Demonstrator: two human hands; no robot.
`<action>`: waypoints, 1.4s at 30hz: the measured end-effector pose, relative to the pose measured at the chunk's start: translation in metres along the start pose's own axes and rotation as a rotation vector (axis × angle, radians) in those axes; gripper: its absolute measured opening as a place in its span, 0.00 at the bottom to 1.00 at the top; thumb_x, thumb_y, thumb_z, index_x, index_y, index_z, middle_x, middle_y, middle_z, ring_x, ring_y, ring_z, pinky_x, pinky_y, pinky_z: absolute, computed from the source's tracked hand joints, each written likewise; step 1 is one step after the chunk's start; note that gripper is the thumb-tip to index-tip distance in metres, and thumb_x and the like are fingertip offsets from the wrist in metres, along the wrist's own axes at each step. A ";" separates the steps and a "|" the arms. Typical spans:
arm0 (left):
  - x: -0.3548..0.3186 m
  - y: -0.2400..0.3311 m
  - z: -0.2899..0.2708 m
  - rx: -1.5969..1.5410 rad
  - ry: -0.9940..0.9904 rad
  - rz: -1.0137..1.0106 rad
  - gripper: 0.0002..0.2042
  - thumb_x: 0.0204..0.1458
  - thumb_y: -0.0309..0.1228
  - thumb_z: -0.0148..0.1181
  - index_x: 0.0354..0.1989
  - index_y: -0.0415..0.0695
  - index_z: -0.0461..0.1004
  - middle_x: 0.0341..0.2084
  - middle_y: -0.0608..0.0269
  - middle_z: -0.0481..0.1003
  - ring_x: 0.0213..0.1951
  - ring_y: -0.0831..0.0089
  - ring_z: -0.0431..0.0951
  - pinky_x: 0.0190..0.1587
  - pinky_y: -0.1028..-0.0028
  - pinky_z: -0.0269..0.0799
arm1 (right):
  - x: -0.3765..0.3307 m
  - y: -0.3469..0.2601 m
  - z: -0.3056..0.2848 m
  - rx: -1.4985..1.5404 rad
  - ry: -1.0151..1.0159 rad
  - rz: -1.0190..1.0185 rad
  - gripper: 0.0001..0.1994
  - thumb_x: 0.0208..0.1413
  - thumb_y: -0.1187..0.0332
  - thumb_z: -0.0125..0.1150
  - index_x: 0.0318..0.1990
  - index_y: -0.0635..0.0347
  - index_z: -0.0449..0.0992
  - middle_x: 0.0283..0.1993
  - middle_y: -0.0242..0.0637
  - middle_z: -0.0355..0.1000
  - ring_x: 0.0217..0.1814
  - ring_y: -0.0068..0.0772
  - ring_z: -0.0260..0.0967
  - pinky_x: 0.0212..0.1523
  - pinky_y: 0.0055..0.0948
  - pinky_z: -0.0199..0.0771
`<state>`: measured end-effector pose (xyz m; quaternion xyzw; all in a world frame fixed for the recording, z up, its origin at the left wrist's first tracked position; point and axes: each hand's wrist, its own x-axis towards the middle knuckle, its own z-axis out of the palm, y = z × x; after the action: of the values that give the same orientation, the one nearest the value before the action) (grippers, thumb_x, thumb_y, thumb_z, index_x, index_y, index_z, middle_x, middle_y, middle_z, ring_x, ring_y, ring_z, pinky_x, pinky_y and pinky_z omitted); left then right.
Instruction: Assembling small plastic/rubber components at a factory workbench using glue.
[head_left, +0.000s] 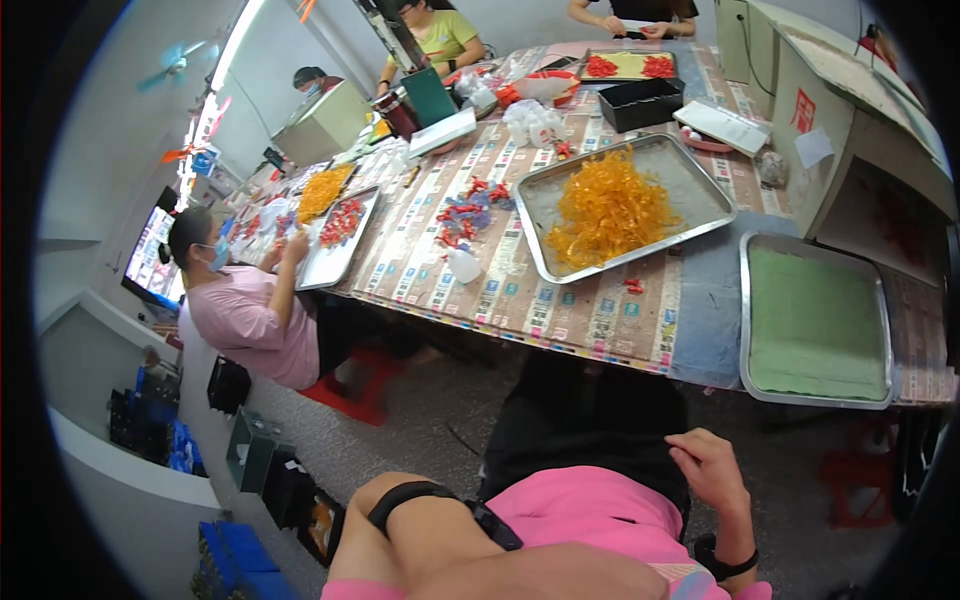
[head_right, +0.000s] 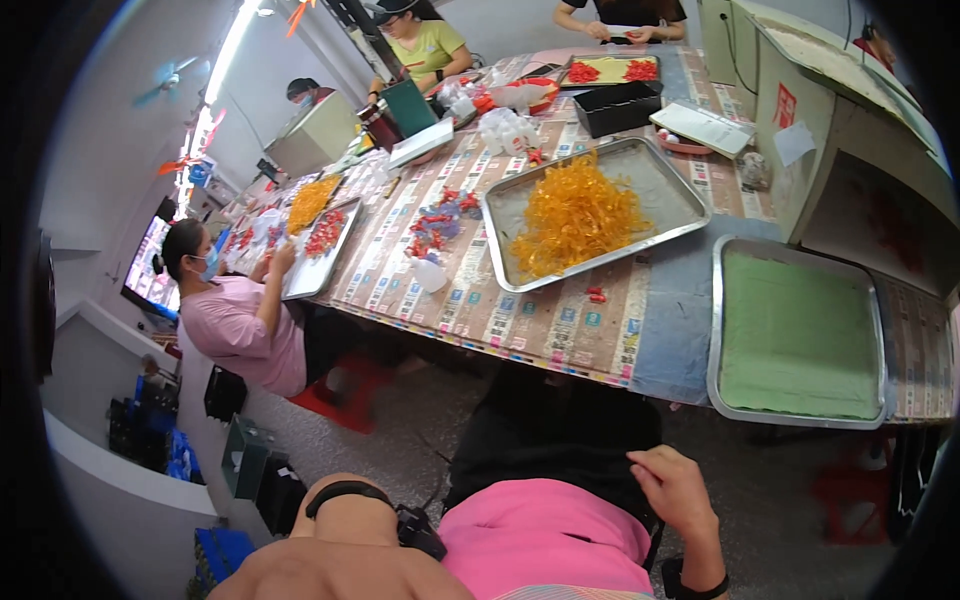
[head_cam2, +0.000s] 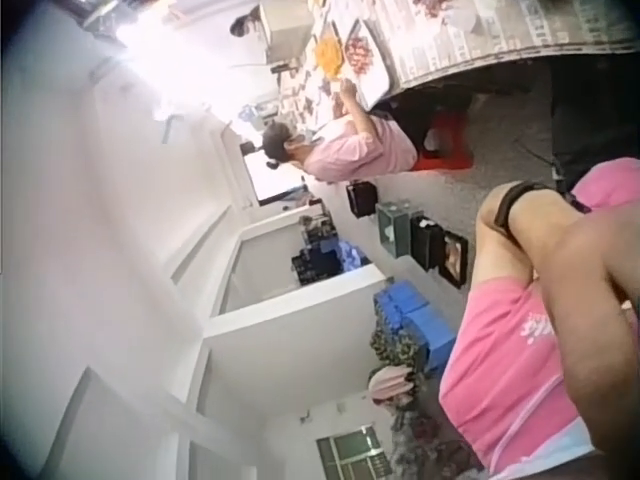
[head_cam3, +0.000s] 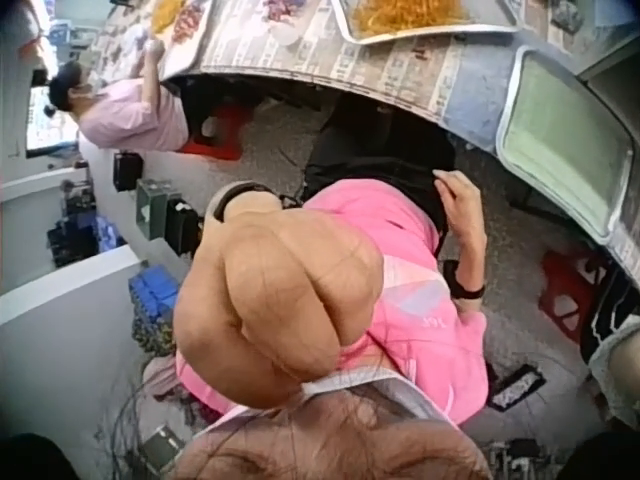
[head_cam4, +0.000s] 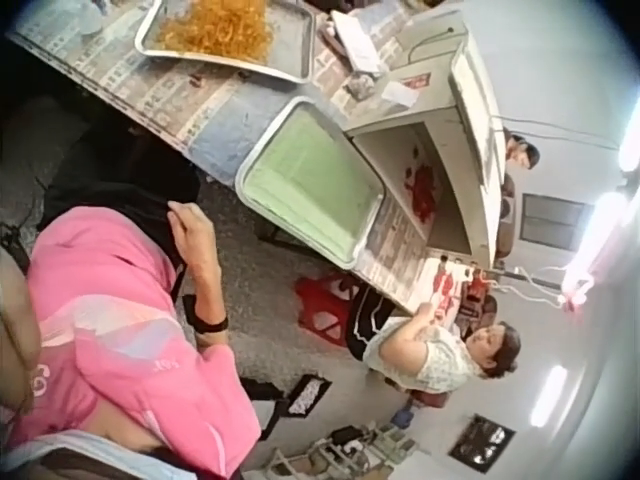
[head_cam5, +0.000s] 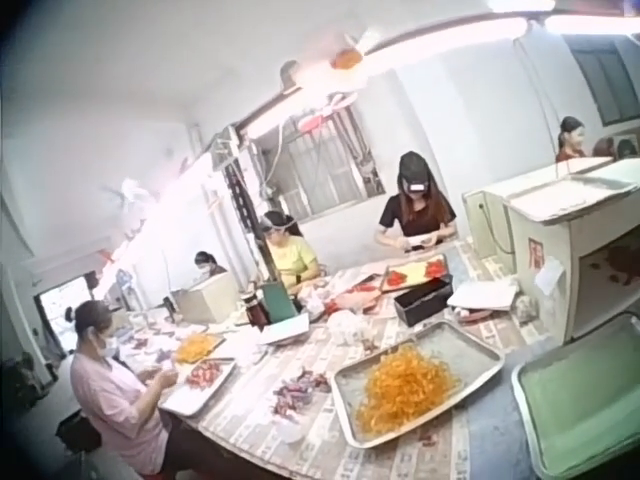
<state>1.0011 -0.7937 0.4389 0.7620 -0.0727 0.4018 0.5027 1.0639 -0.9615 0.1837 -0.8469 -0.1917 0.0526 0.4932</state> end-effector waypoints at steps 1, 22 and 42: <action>0.029 -0.011 -0.003 -0.540 -0.339 0.107 0.06 0.53 0.23 0.56 0.39 0.38 0.69 0.30 0.53 0.70 0.25 0.69 0.71 0.23 0.78 0.65 | -0.005 0.007 -0.001 0.012 0.040 0.016 0.09 0.50 0.75 0.60 0.40 0.62 0.78 0.32 0.43 0.73 0.31 0.43 0.72 0.33 0.32 0.72; -0.003 -0.254 -0.033 -0.321 -0.556 -0.988 0.07 0.54 0.22 0.56 0.41 0.37 0.73 0.32 0.63 0.74 0.32 0.79 0.74 0.37 0.80 0.71 | 0.186 -0.031 0.041 -0.621 0.353 -0.155 0.16 0.45 0.72 0.53 0.45 0.58 0.72 0.47 0.35 0.68 0.45 0.40 0.66 0.40 0.37 0.71; 0.044 -0.331 -0.020 -0.584 -0.306 -1.182 0.20 0.58 0.22 0.50 0.57 0.35 0.53 0.42 0.55 0.68 0.39 0.70 0.76 0.41 0.75 0.75 | 0.212 -0.045 0.040 -0.560 0.157 -0.127 0.10 0.44 0.75 0.55 0.37 0.57 0.74 0.36 0.38 0.66 0.40 0.43 0.67 0.38 0.36 0.70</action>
<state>1.1898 -0.6037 0.2376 0.5548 0.1803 -0.0895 0.8073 1.2355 -0.8298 0.2233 -0.9378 -0.2126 -0.0992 0.2560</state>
